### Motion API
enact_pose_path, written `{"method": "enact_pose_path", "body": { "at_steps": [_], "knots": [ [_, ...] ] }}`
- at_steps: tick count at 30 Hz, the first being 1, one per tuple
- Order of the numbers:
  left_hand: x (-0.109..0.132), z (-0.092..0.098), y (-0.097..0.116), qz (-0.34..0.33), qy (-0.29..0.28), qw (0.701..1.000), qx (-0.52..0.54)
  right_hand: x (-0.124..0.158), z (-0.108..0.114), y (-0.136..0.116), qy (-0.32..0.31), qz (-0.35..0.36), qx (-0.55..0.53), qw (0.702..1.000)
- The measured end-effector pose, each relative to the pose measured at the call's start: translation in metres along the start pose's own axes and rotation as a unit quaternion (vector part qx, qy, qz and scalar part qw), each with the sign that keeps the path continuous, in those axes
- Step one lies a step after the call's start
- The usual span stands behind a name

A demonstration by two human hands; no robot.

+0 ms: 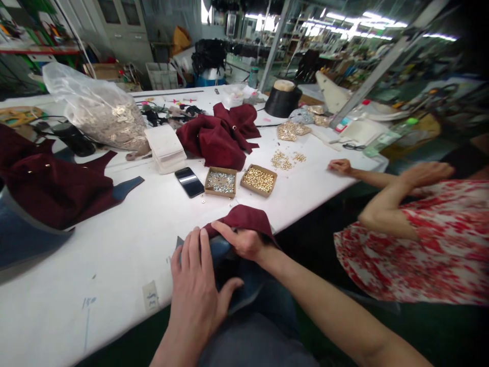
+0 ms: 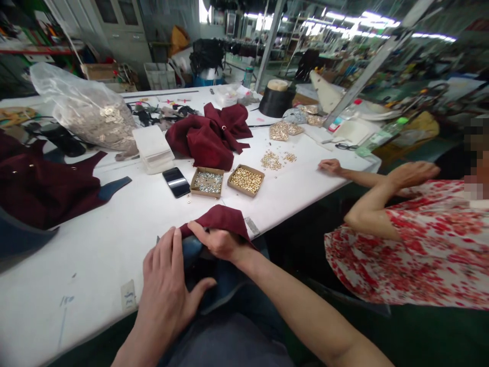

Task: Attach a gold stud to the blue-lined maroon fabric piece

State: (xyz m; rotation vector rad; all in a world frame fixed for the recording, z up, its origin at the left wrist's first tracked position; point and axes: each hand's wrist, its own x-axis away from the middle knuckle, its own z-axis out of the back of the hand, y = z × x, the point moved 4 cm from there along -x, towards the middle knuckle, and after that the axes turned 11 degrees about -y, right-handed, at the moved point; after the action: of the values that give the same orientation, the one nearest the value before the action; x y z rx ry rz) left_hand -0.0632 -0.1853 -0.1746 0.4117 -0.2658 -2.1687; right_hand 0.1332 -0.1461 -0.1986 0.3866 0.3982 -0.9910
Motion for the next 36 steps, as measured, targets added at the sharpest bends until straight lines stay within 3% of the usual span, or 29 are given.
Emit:
{"method": "enact_pose_path", "body": {
  "at_steps": [3, 6, 8, 15, 19, 23, 28, 33, 36],
  "knots": [
    [0.001, 0.02, -0.004, 0.008, -0.021, 0.993, 0.114, 0.015, 0.01, 0.0, 0.012, -0.001, -0.004, 1.0],
    [-0.009, 0.036, -0.017, 0.032, -0.049, 0.96, 0.273, 0.027, 0.028, -0.001, 0.024, -0.002, -0.014, 1.0],
    [-0.015, 0.043, -0.017, 0.013, -0.065, 0.948, 0.311, 0.032, 0.042, 0.0, 0.023, -0.016, -0.04, 0.999],
    [-0.012, 0.039, 0.011, -0.097, -0.055, 0.934, 0.341, 0.047, 0.08, 0.001, 0.061, -0.072, -0.107, 0.99],
    [-0.015, 0.037, 0.021, -0.096, -0.025, 0.938, 0.331, 0.053, 0.084, -0.001, 0.066, -0.101, -0.119, 0.986],
    [-0.018, 0.039, 0.032, -0.114, -0.03, 0.932, 0.343, 0.057, 0.091, -0.003, 0.102, -0.132, -0.137, 0.976],
    [-0.019, 0.044, 0.037, -0.137, -0.012, 0.933, 0.334, 0.051, 0.104, -0.005, 0.119, -0.186, -0.21, 0.952],
    [-0.018, 0.035, 0.036, -0.139, -0.016, 0.946, 0.291, 0.043, 0.122, -0.002, 0.01, -0.295, -0.055, 0.954],
    [-0.018, 0.032, 0.041, -0.138, -0.036, 0.944, 0.299, 0.043, 0.141, 0.001, 0.011, -0.279, 0.004, 0.96]
  ]
}}
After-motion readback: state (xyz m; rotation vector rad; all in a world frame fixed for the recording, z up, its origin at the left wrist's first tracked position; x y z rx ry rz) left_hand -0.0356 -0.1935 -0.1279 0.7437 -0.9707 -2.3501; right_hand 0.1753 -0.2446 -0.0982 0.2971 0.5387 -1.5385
